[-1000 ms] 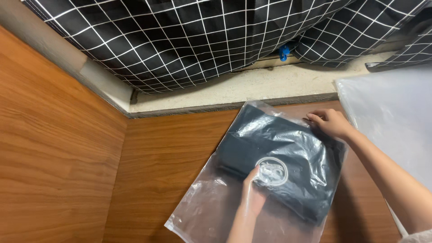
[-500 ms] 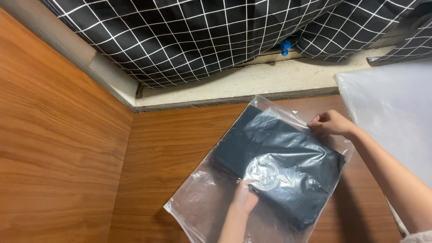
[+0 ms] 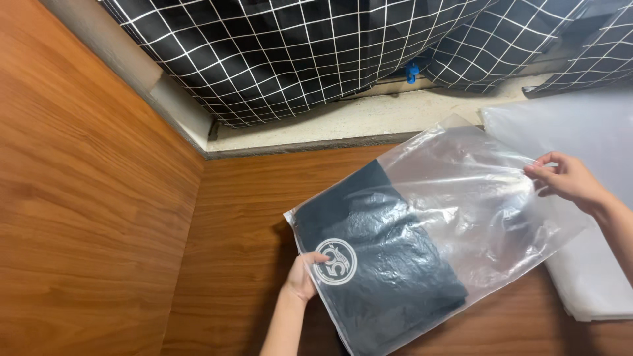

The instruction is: The person takes a garment from a clothing rack, places it into a cardboard box, and then removes another garment from a plastic bag to fold and flatten it on a desk.

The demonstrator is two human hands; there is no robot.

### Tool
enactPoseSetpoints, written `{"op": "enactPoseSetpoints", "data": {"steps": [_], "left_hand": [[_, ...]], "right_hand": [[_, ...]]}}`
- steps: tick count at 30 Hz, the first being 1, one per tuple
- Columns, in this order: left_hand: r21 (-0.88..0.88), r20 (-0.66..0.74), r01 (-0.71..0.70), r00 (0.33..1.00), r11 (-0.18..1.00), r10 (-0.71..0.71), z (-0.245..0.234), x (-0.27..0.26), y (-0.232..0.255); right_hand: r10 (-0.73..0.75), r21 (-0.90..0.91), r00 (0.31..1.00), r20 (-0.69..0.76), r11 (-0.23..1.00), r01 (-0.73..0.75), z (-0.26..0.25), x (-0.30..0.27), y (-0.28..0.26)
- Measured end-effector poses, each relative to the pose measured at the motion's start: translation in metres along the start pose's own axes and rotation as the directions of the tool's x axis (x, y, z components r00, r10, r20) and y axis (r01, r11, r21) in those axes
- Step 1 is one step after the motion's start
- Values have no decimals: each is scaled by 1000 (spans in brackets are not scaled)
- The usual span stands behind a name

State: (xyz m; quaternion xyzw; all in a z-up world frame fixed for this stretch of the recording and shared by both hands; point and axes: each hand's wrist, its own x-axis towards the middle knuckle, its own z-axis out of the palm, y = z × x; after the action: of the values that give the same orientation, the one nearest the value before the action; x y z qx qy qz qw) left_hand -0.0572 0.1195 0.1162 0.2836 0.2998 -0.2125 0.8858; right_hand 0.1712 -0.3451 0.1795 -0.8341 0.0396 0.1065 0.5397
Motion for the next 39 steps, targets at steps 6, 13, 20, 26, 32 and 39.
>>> {"op": "enactPoseSetpoints", "data": {"steps": [6,13,20,26,32,39], "left_hand": [[138,-113,-81,989,987,97,-7,-10,20],[319,-125,59,992,946,-19,-10,-37,56],[526,-296,113,953,843,57,-27,-54,91],[667,-487,132,822,733,295,-51,-103,122],[754,-574,58,542,655,613,-91,-91,112],[920,198,305,186,-248,962,-10,-78,72]], "right_hand": [[-39,55,988,-150,997,48,-5,-12,28],[-41,110,993,-115,992,54,-5,-33,25],[-30,123,986,-161,991,50,-19,-20,50],[25,95,983,-181,995,-8,-75,16,94],[86,-30,957,-275,995,-98,-81,54,144],[-207,-17,943,-262,977,211,-86,94,160]]}}
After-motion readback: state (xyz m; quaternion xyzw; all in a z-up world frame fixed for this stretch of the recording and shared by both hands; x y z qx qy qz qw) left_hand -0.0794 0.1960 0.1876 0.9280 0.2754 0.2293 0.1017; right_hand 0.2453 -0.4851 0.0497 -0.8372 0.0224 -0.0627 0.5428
